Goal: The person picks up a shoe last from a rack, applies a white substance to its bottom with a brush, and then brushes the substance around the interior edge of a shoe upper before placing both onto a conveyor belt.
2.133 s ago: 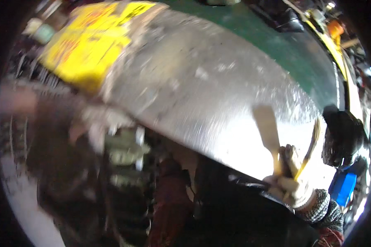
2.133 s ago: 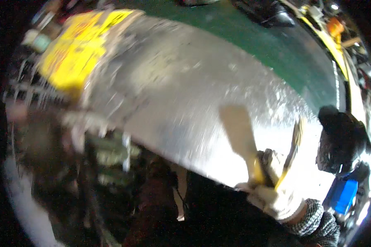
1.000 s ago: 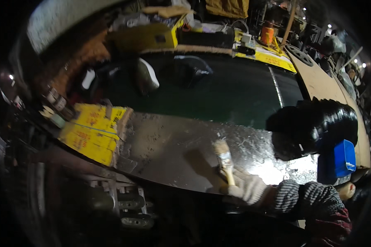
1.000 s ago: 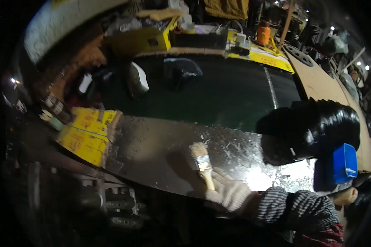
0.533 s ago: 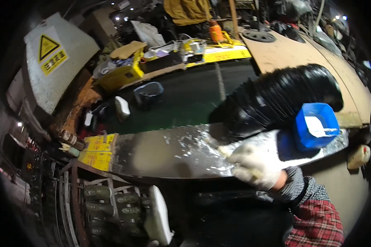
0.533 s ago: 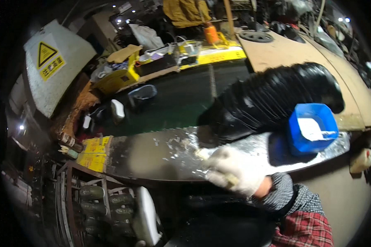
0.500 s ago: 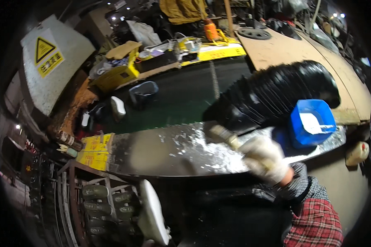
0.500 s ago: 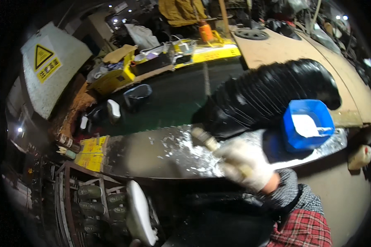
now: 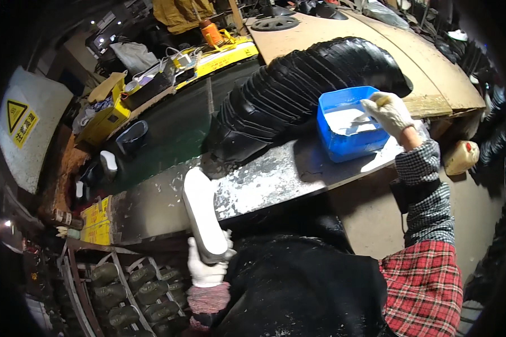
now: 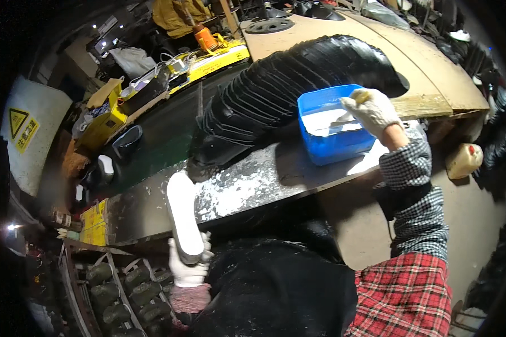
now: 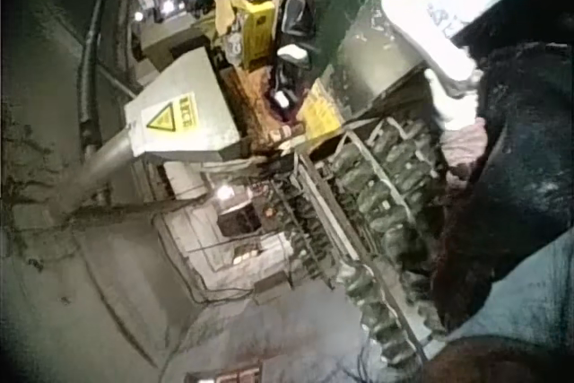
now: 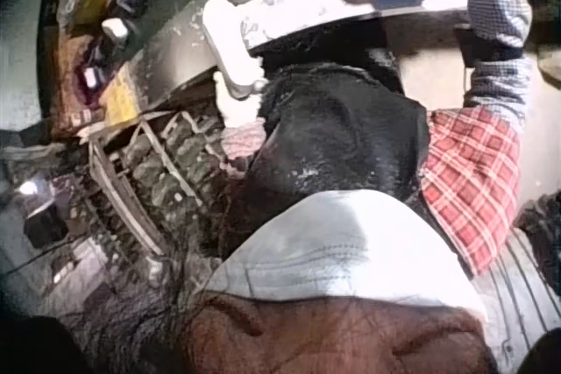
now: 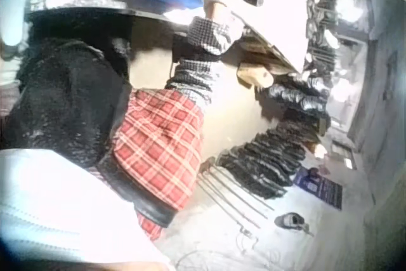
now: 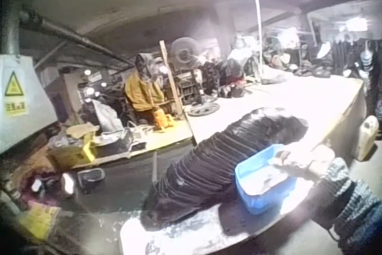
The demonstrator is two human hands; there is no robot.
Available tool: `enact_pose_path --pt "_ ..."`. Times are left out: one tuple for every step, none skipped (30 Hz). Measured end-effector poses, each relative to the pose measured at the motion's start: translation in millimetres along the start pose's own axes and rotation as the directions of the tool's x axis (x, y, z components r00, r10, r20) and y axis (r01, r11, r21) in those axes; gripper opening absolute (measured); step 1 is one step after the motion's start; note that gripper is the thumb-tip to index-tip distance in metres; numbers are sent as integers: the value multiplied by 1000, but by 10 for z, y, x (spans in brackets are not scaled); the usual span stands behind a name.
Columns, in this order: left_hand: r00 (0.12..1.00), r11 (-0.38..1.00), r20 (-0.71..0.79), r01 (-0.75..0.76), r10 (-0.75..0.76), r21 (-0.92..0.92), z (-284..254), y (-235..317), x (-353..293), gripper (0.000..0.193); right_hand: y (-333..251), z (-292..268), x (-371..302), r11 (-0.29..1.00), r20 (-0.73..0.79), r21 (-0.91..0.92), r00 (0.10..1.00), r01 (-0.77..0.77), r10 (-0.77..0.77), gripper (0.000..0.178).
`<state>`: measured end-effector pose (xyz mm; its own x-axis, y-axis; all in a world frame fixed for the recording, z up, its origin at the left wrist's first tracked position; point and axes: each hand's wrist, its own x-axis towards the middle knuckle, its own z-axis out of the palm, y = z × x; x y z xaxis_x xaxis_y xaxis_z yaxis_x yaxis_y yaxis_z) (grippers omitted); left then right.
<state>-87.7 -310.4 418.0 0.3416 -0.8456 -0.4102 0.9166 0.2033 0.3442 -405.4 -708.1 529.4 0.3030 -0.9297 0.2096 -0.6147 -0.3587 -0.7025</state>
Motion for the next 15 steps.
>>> enact_pose_path --pt "988 997 -145 66 -59 40 -54 -65 -73 90 3 -48 -27 999 32 -14 999 -33 34 31" --pt "993 994 -56 107 -107 6 -225 -82 -156 90 22 -92 -38 997 -66 66 997 -43 47 28" --pt "984 984 41 176 -175 -23 -260 -119 -237 91 52 -264 -167 971 -108 221 992 92 -70 23" --pt "976 976 10 216 -216 0 -279 -115 -289 93 79 -398 -248 977 -166 182 982 114 -84 19" --pt "967 967 -22 256 -256 12 -252 -153 -309 95 121 -439 -360 958 -200 195 965 209 -170 19" --pt "978 978 -66 201 -198 50 -225 -187 -281 100 162 -513 -440 981 -147 102 978 162 -146 18" --pt "982 981 -30 190 -189 43 -269 -199 -240 103 63 -488 -549 978 -157 124 977 167 -147 19" --pt "976 978 67 207 -206 -8 -379 -184 -217 103 -46 -381 -588 969 -153 146 972 201 -179 16" --pt "947 961 193 271 -257 -50 -495 -114 -149 104 -260 -333 -772 968 -179 128 965 217 -193 15" --pt "956 968 190 241 -225 -68 -537 -86 -182 105 -501 41 -827 924 -128 275 962 268 -241 16" --pt "954 966 202 243 -220 -94 -571 -35 -192 105 -934 369 -949 874 -90 388 956 293 -281 18" --pt "951 954 219 256 -220 -154 -567 -8 -198 107 -1237 727 -1043 777 51 506 886 375 -461 18" --pt "948 961 254 235 -193 -146 -676 -20 -121 107 -1448 966 -1044 673 169 518 708 528 -686 23" --pt "976 980 215 82 -42 -182 -741 -94 -53 102 -1617 1219 -1037 532 276 553 461 642 -843 30" --pt "979 975 172 -77 114 -207 -712 -138 25 96 -1715 1531 -1083 562 332 570 457 600 -825 31"
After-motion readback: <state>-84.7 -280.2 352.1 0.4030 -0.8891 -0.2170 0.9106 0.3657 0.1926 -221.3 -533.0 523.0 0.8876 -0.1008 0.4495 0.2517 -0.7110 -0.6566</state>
